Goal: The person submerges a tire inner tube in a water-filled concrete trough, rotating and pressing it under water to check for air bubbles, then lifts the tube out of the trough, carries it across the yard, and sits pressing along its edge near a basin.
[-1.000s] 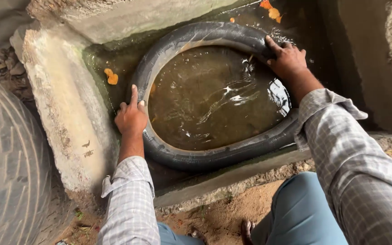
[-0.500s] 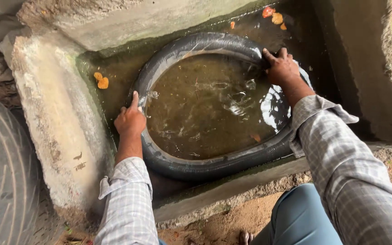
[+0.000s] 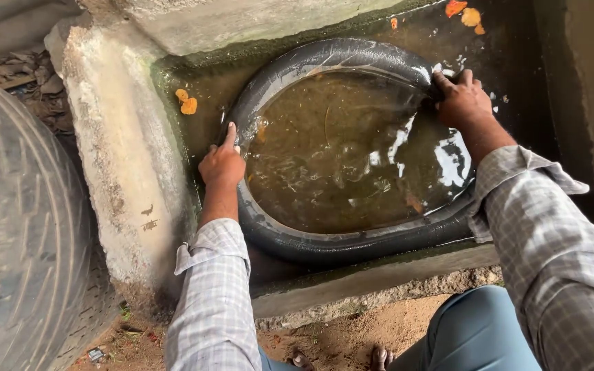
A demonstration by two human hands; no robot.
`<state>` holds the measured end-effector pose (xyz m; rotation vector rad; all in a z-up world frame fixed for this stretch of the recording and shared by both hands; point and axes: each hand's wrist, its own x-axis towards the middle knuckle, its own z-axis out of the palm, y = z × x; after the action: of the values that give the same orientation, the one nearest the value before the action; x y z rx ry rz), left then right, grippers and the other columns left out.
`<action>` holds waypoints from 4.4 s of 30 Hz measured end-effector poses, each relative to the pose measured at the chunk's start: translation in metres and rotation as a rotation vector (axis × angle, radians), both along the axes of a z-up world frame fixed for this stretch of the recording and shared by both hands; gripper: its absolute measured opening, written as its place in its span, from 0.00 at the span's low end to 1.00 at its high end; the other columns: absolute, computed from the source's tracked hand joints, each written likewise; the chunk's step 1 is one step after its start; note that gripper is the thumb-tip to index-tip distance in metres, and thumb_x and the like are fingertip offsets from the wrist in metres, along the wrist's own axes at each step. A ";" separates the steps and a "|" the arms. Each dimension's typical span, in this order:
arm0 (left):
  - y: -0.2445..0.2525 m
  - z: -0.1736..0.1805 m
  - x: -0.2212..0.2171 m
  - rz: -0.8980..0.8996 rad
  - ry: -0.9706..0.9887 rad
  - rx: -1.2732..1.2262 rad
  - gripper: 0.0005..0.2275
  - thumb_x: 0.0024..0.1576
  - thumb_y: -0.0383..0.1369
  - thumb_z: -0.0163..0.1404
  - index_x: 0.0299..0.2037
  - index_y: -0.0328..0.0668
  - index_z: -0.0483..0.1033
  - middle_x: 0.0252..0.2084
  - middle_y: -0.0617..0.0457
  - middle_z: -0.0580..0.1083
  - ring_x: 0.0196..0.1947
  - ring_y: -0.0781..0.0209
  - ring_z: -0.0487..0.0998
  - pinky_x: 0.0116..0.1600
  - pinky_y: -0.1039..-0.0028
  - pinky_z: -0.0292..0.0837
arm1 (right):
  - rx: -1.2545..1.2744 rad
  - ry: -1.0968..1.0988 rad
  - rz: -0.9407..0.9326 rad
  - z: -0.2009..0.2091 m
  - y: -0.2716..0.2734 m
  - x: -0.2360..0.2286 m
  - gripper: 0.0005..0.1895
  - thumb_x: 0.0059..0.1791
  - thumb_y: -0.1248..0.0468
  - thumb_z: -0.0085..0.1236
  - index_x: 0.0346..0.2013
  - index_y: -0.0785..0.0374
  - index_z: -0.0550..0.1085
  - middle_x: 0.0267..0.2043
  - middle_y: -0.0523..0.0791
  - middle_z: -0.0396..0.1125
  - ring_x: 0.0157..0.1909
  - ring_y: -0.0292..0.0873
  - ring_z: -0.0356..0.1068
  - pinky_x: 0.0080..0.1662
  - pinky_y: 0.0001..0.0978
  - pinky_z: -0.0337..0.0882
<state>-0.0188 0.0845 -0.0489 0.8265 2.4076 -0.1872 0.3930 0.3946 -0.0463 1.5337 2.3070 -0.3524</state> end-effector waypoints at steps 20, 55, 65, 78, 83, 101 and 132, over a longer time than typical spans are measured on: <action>-0.027 -0.015 -0.026 -0.073 -0.148 0.097 0.37 0.62 0.36 0.51 0.75 0.86 0.41 0.59 0.45 0.73 0.60 0.45 0.72 0.62 0.58 0.66 | 0.005 -0.017 -0.006 0.015 -0.013 -0.002 0.43 0.50 0.53 0.63 0.78 0.30 0.55 0.69 0.55 0.52 0.69 0.61 0.57 0.62 0.52 0.66; -0.082 0.029 0.002 0.238 0.037 0.370 0.40 0.52 0.36 0.55 0.76 0.53 0.47 0.70 0.37 0.63 0.63 0.36 0.70 0.63 0.53 0.68 | 0.447 0.319 0.082 0.059 -0.058 0.063 0.47 0.36 0.49 0.77 0.66 0.61 0.69 0.59 0.52 0.62 0.64 0.57 0.59 0.61 0.52 0.61; -0.085 0.141 0.025 0.313 -0.008 0.791 0.38 0.45 0.36 0.60 0.71 0.46 0.63 0.62 0.37 0.65 0.63 0.36 0.65 0.67 0.53 0.63 | 0.579 0.491 0.007 0.234 -0.090 0.068 0.46 0.37 0.53 0.79 0.66 0.60 0.69 0.59 0.54 0.60 0.64 0.60 0.58 0.62 0.54 0.59; -0.123 0.237 0.038 0.310 -0.275 1.580 0.40 0.49 0.17 0.60 0.73 0.44 0.55 0.67 0.45 0.57 0.67 0.52 0.66 0.65 0.65 0.73 | 0.781 1.067 0.074 0.330 -0.129 0.075 0.46 0.38 0.70 0.76 0.66 0.55 0.62 0.65 0.49 0.54 0.69 0.49 0.58 0.70 0.44 0.71; -0.142 0.203 0.066 0.386 -0.382 1.597 0.33 0.57 0.14 0.54 0.73 0.42 0.56 0.71 0.45 0.62 0.70 0.55 0.65 0.69 0.63 0.70 | 0.866 0.942 0.078 0.248 -0.115 0.100 0.45 0.45 0.68 0.76 0.70 0.54 0.56 0.61 0.51 0.52 0.67 0.55 0.58 0.65 0.47 0.71; -0.157 0.046 0.085 0.942 -0.722 1.095 0.15 0.54 0.32 0.64 0.41 0.41 0.67 0.33 0.52 0.62 0.30 0.59 0.56 0.31 0.71 0.52 | 0.387 0.477 -0.086 0.092 -0.177 0.182 0.49 0.50 0.62 0.62 0.80 0.68 0.46 0.58 0.60 0.67 0.56 0.62 0.69 0.55 0.51 0.70; -0.136 0.045 0.085 0.096 0.075 0.452 0.20 0.51 0.34 0.64 0.49 0.42 0.70 0.54 0.43 0.71 0.56 0.40 0.72 0.53 0.51 0.73 | -0.278 0.121 -0.213 0.036 -0.140 0.136 0.37 0.43 0.38 0.65 0.53 0.63 0.78 0.49 0.53 0.77 0.50 0.53 0.77 0.49 0.46 0.76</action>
<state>0.0660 -0.0519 -0.0035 0.9059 2.5936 0.3834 0.5292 0.2548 -0.0100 1.6534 2.0750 -0.8051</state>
